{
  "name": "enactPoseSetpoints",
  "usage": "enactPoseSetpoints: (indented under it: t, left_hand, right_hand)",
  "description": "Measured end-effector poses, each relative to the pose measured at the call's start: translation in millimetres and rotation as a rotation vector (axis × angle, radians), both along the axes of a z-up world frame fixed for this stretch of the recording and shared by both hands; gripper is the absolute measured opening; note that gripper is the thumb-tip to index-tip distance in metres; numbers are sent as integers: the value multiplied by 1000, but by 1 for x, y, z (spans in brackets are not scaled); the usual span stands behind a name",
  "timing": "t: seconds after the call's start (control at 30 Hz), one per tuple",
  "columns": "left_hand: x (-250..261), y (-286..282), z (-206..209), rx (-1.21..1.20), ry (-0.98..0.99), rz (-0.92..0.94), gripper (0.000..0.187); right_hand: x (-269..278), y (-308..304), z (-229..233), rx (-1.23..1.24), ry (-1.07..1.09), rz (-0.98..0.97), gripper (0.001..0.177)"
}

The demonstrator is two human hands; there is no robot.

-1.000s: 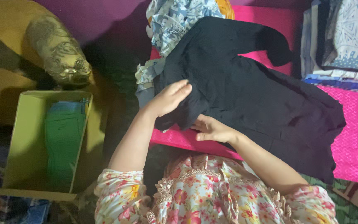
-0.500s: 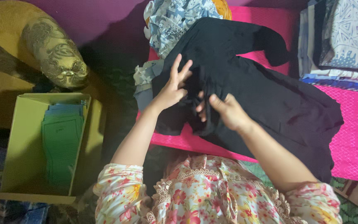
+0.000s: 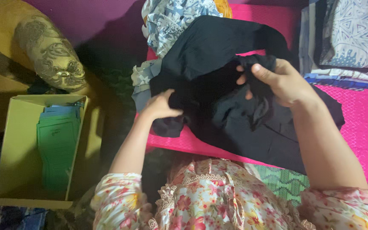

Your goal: The person folds several garments on a pink-covered table. They smooth and fold a patterned shirt, then a black long-sleeved shirt, and finally a light blue patterned shirt, stacking each folded item on the table.

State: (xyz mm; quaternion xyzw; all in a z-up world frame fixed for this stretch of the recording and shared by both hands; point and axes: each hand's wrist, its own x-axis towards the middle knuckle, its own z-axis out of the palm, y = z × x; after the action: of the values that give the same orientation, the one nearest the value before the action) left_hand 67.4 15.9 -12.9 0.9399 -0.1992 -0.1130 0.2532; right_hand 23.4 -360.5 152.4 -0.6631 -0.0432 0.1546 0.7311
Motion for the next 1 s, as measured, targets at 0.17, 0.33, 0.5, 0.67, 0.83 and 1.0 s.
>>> enactPoseSetpoints:
  t: [0.17, 0.33, 0.5, 0.67, 0.83, 1.0]
  left_hand:
    - [-13, 12, 22, 14, 123, -80, 44]
    - [-20, 44, 70, -179, -383, -13, 26]
    - [-34, 64, 80, -10, -496, -91, 35]
    - [-33, 74, 42, 66, -385, -84, 38]
    - [-29, 79, 10, 122, -200, 51, 35]
    - [-11, 76, -2, 140, -256, 84, 31]
  right_hand:
    - [-2, -33, -6, -67, 79, -50, 40]
    - [-8, -77, -22, -127, 120, -137, 38]
    - [-12, -113, -59, -49, 158, -217, 35]
    - [-41, -136, -120, -617, 106, 138, 40]
    - [-67, -155, -168, -1119, 25, 350, 60]
    - [-92, -198, -158, -828, 221, 8, 64]
